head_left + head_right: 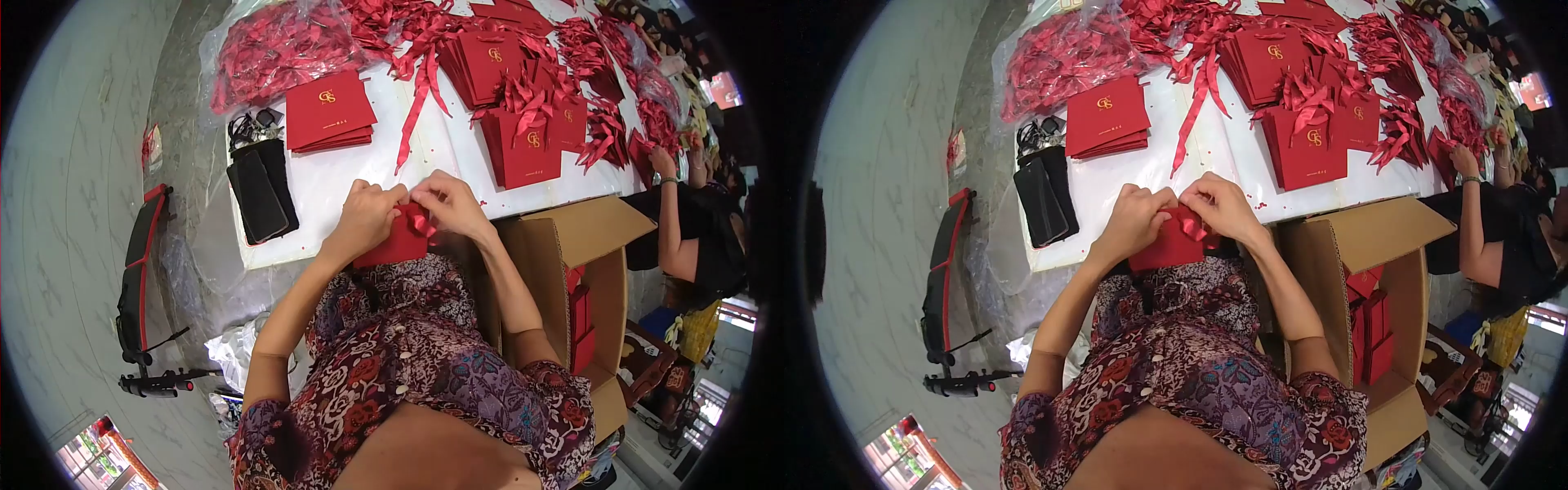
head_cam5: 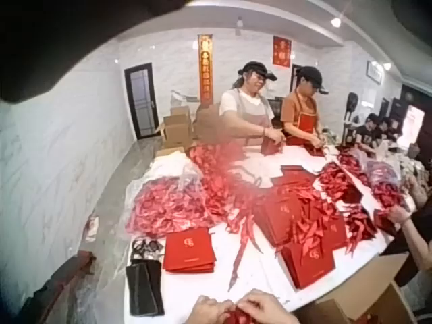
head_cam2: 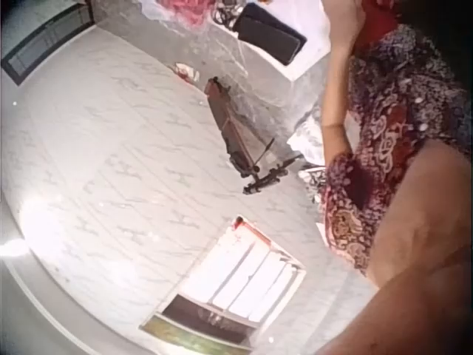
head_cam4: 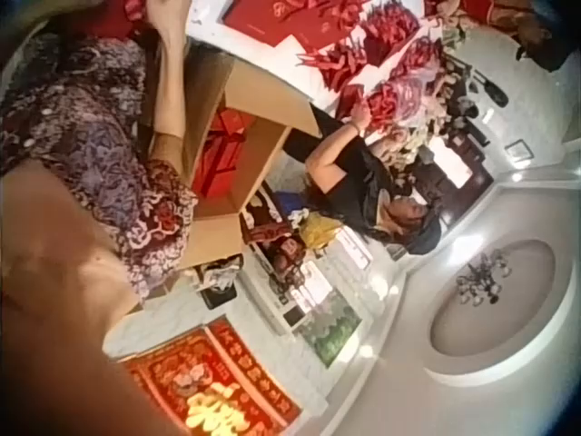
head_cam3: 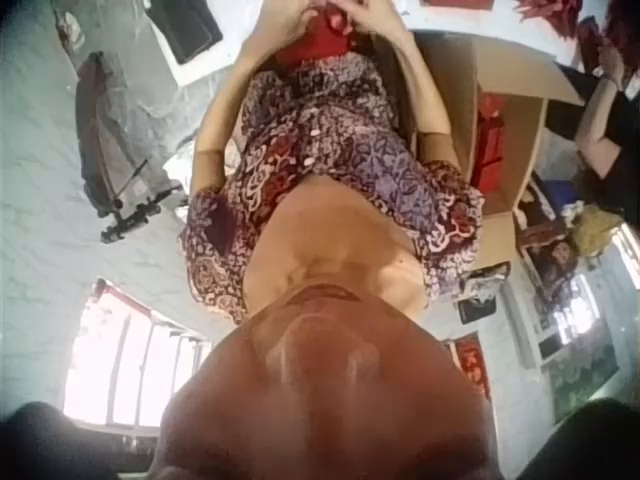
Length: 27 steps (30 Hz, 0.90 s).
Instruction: Tying red ribbons onto small red gift bags and organizing them into stacks.
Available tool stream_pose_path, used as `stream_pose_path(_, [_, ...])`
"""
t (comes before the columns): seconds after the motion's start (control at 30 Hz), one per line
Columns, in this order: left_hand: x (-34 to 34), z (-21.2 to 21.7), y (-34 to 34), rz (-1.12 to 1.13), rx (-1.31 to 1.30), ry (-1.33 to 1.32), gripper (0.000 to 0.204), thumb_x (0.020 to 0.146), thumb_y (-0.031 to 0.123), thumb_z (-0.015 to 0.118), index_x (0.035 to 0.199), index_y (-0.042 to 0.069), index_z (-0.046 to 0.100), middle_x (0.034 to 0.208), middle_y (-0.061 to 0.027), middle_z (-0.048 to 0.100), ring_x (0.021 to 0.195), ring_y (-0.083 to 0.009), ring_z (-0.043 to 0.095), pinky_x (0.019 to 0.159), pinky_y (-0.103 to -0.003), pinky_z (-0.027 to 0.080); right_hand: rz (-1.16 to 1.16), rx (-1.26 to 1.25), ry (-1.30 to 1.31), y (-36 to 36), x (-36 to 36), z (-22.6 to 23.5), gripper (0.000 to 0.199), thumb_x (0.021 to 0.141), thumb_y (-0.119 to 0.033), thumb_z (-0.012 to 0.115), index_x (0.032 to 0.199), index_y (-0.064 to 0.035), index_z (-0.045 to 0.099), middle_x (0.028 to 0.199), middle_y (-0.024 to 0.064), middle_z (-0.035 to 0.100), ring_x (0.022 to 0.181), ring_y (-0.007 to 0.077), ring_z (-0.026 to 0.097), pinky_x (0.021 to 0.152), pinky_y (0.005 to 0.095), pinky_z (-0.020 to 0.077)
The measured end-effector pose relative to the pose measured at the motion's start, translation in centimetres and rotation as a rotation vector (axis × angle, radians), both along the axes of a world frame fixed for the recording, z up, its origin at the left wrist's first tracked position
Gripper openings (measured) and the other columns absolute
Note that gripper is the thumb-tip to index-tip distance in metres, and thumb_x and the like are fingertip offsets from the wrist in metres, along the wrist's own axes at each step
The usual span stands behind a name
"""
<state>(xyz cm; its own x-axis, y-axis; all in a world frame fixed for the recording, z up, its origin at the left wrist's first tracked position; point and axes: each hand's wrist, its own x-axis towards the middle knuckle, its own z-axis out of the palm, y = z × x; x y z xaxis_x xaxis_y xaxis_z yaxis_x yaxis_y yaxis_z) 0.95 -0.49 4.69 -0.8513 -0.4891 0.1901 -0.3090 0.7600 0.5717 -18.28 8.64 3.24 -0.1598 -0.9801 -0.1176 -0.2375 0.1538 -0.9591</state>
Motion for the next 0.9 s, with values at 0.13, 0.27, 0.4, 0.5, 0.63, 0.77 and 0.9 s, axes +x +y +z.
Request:
stream_pose_path(0.13, [-0.2,0.2,0.3,-0.017,-0.173,0.058,0.016,0.08,0.003,0.066,0.092,0.013,0.064,0.078,-0.0034,0.065,0.079,-0.0231,0.06,0.087,-0.039,0.039,0.193,0.125,-0.041,-0.7,-2.1,-0.3,0.015,0.089,-0.013,0.069,0.099,-0.0024,0.071,0.083,0.0025,0.059,0.07,0.0109,0.058,0.065,0.0273,0.0477])
stream_pose_path(0.27, [-0.4,0.4,0.3,-0.067,-0.275,0.123,0.021,0.077,0.001,0.067,0.096,0.012,0.066,0.081,-0.0021,0.065,0.083,-0.0214,0.058,0.091,-0.04,0.038,0.302,0.016,-0.063,-1.0,-2.6,-0.7,0.016,0.089,-0.012,0.069,0.102,-0.0037,0.07,0.082,0.002,0.058,0.075,0.01,0.056,0.069,0.0265,0.0466])
stream_pose_path(0.4, [-0.5,0.6,0.3,-0.099,-0.317,0.109,0.024,0.077,0.002,0.067,0.098,0.012,0.068,0.085,-0.0017,0.066,0.086,-0.0209,0.056,0.093,-0.04,0.037,0.417,-0.073,0.064,-1.4,-2.9,-1.8,0.014,0.09,-0.01,0.067,0.102,-0.0045,0.069,0.082,-0.0006,0.057,0.077,0.0067,0.053,0.069,0.0238,0.044])
stream_pose_path(0.5, [-0.2,0.9,-0.2,-0.118,-0.208,0.162,0.019,0.079,0.007,0.07,0.097,0.012,0.068,0.085,-0.0015,0.065,0.085,-0.0207,0.056,0.095,-0.04,0.036,0.421,-0.015,-0.162,-1.5,-2.9,-3.3,0.009,0.091,-0.01,0.066,0.098,-0.0042,0.068,0.083,-0.0022,0.059,0.076,0.0057,0.053,0.067,0.0222,0.0427])
stream_pose_path(0.63, [-0.3,1.0,-0.6,-0.078,0.039,0.205,0.018,0.08,0.017,0.077,0.095,0.012,0.068,0.083,-0.0001,0.065,0.082,-0.0194,0.055,0.094,-0.038,0.033,0.265,0.157,-0.626,-1.8,-2.1,-4.4,0.006,0.092,-0.009,0.063,0.092,-0.0049,0.066,0.08,-0.0032,0.061,0.072,0.0051,0.053,0.063,0.0203,0.0407])
stream_pose_path(0.77, [0.1,1.3,-0.8,-0.036,0.094,0.181,0.018,0.079,0.018,0.079,0.092,0.013,0.068,0.081,0.0009,0.065,0.079,-0.018,0.054,0.092,-0.036,0.032,0.132,0.238,-0.719,-2.1,-0.7,-2.8,0.007,0.091,-0.009,0.062,0.093,-0.005,0.067,0.077,-0.0033,0.06,0.069,0.004,0.052,0.06,0.0202,0.039])
stream_pose_path(0.9, [-0.4,0.8,-0.7,-0.008,0.116,0.191,0.014,0.081,0.018,0.077,0.089,0.012,0.067,0.076,0.0003,0.064,0.077,-0.0179,0.055,0.09,-0.036,0.033,-0.111,0.239,-0.497,-2.6,-2.2,-3.3,0.012,0.093,-0.013,0.064,0.096,-0.0035,0.069,0.076,-0.0031,0.06,0.066,0.003,0.05,0.058,0.0196,0.0394])
